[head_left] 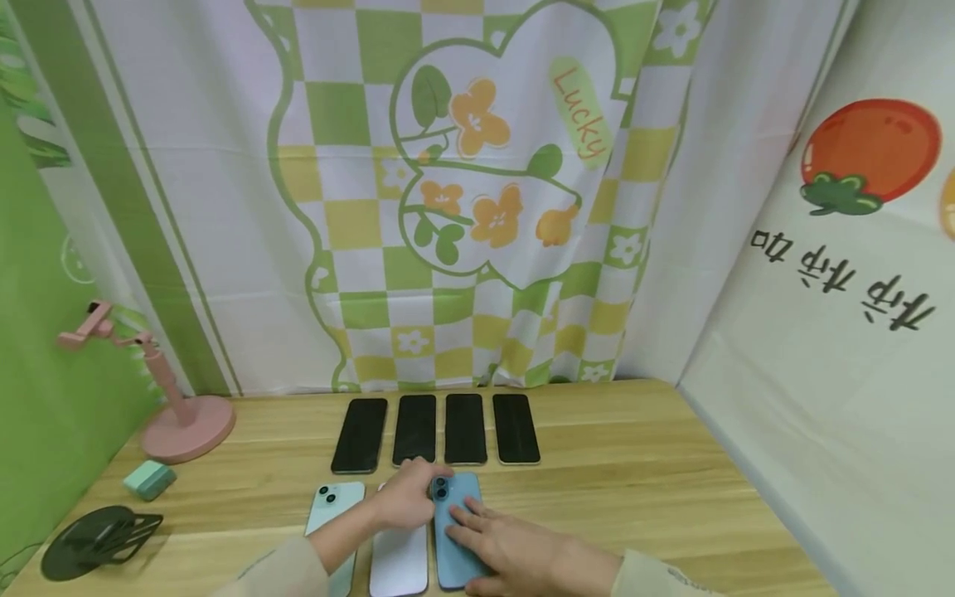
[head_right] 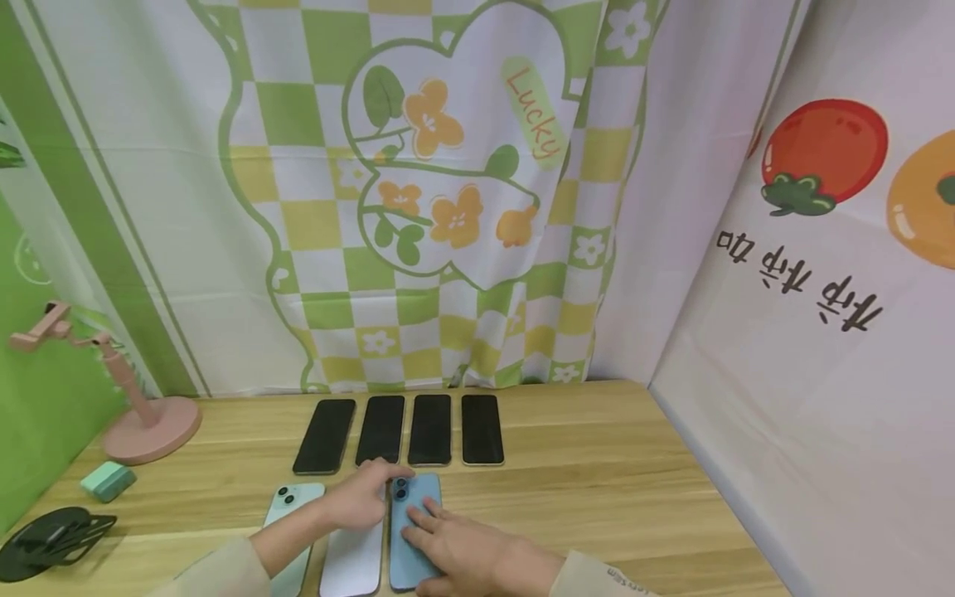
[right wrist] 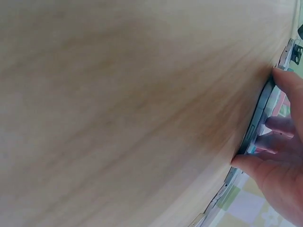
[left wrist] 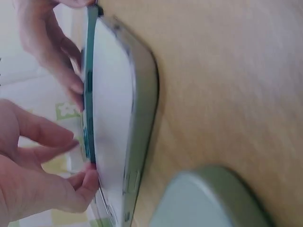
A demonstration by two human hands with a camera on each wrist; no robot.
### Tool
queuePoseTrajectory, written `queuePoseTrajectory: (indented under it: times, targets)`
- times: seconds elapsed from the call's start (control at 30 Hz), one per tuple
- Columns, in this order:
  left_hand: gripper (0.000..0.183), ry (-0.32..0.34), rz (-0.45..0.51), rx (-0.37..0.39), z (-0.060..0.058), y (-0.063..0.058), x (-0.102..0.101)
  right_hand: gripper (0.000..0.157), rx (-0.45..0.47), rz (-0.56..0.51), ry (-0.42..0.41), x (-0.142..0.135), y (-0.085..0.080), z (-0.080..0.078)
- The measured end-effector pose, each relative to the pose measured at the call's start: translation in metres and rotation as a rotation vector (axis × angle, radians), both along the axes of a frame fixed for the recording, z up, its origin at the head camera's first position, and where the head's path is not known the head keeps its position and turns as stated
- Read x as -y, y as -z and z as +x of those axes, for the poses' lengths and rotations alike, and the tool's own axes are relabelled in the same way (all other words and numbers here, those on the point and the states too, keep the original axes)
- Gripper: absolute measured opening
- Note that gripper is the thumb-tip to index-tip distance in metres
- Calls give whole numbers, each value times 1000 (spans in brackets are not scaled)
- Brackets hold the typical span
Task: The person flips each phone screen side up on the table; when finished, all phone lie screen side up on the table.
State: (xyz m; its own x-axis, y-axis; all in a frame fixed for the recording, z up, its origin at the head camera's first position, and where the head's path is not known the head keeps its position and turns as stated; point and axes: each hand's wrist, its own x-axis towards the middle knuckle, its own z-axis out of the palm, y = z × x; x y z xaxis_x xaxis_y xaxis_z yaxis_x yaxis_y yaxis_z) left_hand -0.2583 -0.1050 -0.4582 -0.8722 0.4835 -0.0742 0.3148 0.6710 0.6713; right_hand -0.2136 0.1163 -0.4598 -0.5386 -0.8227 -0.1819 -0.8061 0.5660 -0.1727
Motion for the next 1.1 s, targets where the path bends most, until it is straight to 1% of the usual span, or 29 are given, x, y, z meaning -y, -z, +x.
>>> queuePoseTrajectory:
  times: [0.03,0.2,0.27,0.37,0.5,0.63,0.7,0.73,0.8,0.93,1.0,1.1]
  targets:
    - [69,-21,21,16,0,0,-1,74,3,-1,1,-1,0,0]
    - [68,-134,215,134,-4,3,-3,77,15,-31,3,-3,2,-1]
    - [67,-165,290,179,-5,5,-2,79,21,-42,4,-3,3,-2]
    - [71,-198,359,218,-6,9,-2,81,44,-61,24,-4,4,-2]
    - [76,-244,461,258,-5,11,-2,90,130,-126,110,-4,4,-2]
    - [72,-321,575,345,-3,9,-1,101,245,-217,222,-2,1,-2]
    - [68,-357,596,377,-2,7,-1,104,302,-272,274,-1,-1,-1]
    - [66,-364,598,393,-1,6,-1,104,326,-310,290,-1,-2,-1]
    - [63,-351,581,415,0,5,-1,102,376,-395,310,-1,-4,-1]
    - [56,-280,556,428,5,3,-4,90,505,-591,336,-2,-7,-2]
    - [53,-256,562,412,7,2,-6,79,556,-656,347,-1,-9,-4]
    - [52,-222,592,391,9,1,-9,66,641,-726,393,-1,-13,-7]
